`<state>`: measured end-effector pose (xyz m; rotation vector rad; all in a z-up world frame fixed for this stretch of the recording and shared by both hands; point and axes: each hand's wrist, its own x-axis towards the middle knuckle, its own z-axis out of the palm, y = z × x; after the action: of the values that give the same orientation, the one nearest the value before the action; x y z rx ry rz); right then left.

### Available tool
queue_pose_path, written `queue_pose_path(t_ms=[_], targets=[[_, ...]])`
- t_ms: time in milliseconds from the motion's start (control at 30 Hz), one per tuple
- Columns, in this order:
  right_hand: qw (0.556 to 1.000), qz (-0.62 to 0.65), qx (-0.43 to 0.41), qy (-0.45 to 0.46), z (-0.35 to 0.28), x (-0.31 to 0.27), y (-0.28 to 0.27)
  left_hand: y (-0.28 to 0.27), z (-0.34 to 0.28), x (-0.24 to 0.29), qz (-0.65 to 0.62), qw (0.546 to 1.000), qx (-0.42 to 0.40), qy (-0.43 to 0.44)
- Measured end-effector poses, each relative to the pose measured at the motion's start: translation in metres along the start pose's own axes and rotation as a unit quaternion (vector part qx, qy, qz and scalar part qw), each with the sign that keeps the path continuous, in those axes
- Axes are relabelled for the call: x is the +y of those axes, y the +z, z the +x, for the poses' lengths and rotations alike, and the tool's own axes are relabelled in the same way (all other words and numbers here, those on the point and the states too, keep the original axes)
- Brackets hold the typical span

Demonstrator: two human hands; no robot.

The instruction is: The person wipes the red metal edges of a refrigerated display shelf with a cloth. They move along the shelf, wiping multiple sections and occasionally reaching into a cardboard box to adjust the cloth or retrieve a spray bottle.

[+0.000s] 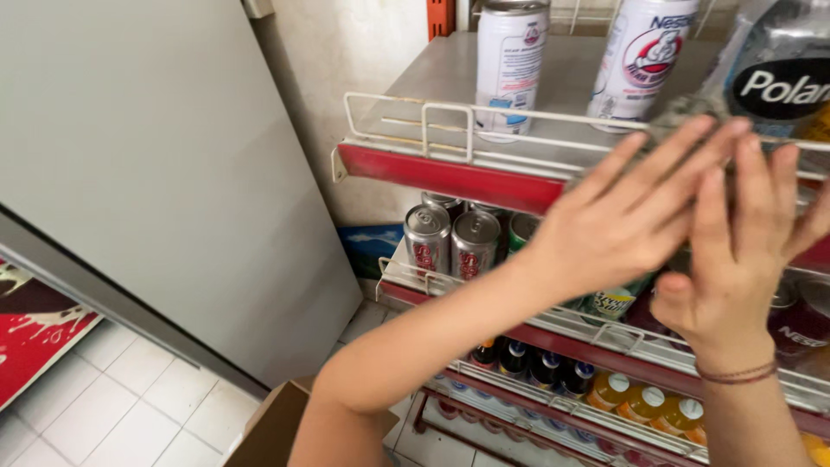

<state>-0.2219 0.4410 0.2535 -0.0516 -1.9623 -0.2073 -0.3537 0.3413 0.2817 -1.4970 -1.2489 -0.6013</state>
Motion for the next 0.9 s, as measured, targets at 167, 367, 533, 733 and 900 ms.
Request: queue_pose_path(t_ms=[167,367,533,733,900], targets=[[0.996,-0.063,-0.058,-0.005,0.008,-0.014,0.019,-0.008,-0.06,-0.059,0.087,0.996,-0.024,-0.014],[0.99,-0.121,-0.079,-0.001,0.017,-0.018,0.027,-0.046,-0.119,-0.123,0.163,0.986,-0.018,-0.028],[0.989,-0.139,-0.059,-0.005,0.017,-0.019,0.03,-0.075,-0.139,-0.136,0.121,0.979,0.001,-0.167],[0.999,-0.037,-0.028,-0.018,0.014,-0.016,0.024,-0.048,-0.11,-0.09,0.074,0.99,0.01,-0.121],[0.995,0.052,0.08,0.014,-0.002,-0.001,-0.009,0.007,-0.046,-0.008,-0.027,0.999,-0.007,0.04]])
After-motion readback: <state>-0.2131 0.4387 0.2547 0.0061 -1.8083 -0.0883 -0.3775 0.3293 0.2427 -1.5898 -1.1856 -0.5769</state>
